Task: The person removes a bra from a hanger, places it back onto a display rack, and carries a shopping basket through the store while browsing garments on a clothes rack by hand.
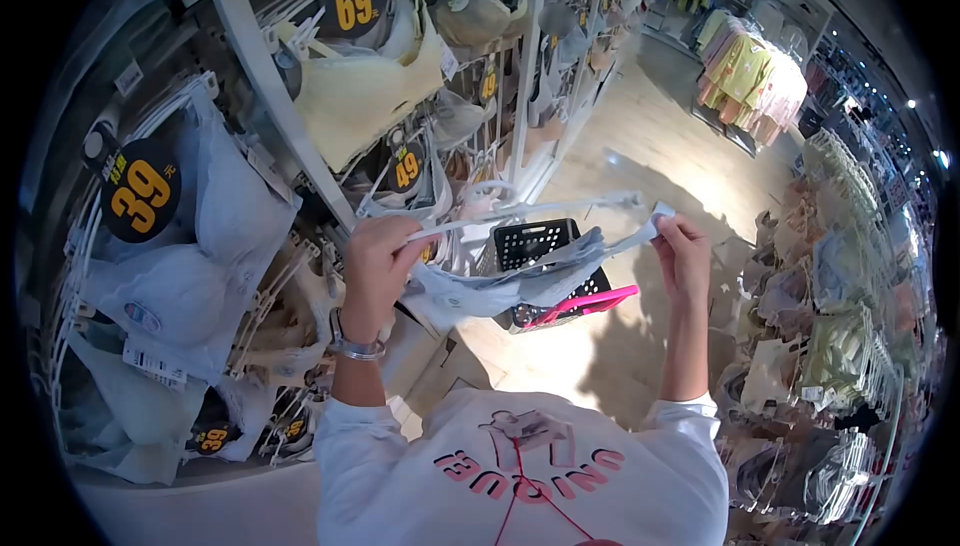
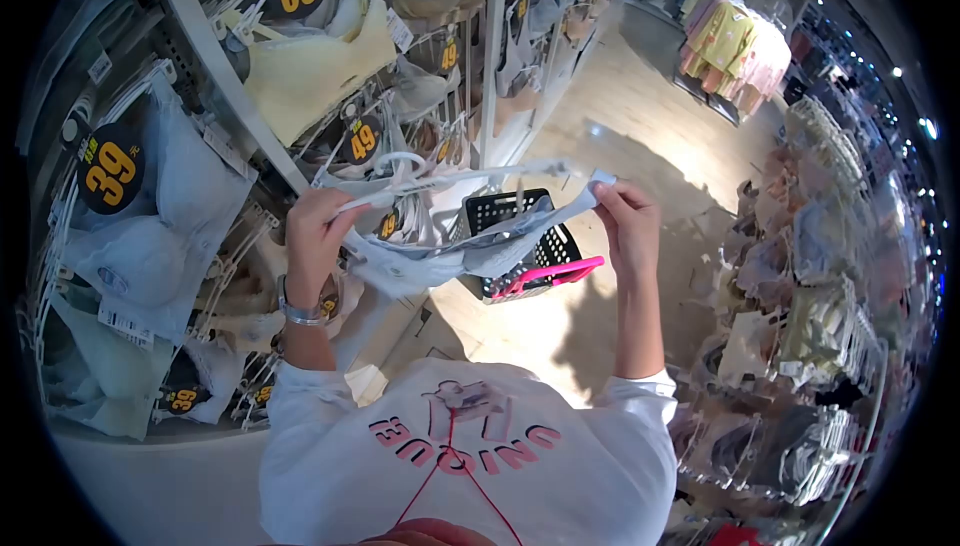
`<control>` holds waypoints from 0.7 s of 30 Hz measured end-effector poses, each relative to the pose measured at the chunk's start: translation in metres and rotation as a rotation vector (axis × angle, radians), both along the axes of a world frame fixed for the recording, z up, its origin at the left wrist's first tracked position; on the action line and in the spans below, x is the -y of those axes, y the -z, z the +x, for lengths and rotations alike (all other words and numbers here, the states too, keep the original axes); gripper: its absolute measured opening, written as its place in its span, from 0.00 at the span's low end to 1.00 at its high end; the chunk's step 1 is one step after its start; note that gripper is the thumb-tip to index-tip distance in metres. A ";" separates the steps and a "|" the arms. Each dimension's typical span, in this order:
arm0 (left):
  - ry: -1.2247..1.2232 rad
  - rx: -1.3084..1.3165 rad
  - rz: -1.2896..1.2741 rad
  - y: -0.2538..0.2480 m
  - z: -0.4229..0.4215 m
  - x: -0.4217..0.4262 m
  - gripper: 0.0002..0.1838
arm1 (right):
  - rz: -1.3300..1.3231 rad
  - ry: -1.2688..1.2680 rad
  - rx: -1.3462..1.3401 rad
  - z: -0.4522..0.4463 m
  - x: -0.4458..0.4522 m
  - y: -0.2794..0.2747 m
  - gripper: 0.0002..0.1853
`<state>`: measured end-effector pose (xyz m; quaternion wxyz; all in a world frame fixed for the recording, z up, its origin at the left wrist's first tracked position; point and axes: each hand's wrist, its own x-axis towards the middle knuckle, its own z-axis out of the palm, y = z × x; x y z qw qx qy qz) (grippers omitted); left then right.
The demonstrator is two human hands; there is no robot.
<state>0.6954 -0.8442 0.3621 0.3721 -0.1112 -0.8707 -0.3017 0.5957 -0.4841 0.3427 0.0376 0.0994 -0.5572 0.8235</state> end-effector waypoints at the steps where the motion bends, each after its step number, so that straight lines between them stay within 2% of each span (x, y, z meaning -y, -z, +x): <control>1: -0.007 0.000 0.021 0.002 0.000 -0.001 0.07 | -0.036 0.038 -0.029 0.007 0.002 -0.005 0.05; 2: -0.016 0.014 0.030 0.004 0.000 -0.001 0.07 | 0.005 0.121 -0.085 0.014 0.007 -0.013 0.04; 5: -0.038 0.044 0.042 0.006 0.001 0.000 0.06 | 0.154 0.140 -0.231 0.028 0.016 -0.032 0.08; 8: -0.026 0.049 0.043 0.006 0.001 0.004 0.06 | 0.085 -0.017 -0.343 0.037 0.029 -0.050 0.14; 11: -0.005 0.059 0.033 0.007 0.003 0.007 0.06 | 0.259 -0.014 -0.272 0.041 0.043 -0.069 0.18; 15: -0.019 0.044 -0.092 -0.008 0.009 0.014 0.06 | 0.441 -0.124 -0.325 0.031 0.055 -0.073 0.13; 16: -0.034 0.040 -0.121 -0.010 0.011 0.015 0.06 | 0.530 -0.055 -0.423 0.029 0.056 -0.073 0.11; 19: 0.014 0.004 -0.127 -0.015 0.013 0.015 0.06 | 0.667 -0.105 -0.562 0.023 0.056 -0.079 0.13; 21: 0.046 -0.007 -0.142 -0.016 0.013 0.015 0.06 | 0.596 -0.217 -0.484 0.012 0.061 -0.072 0.11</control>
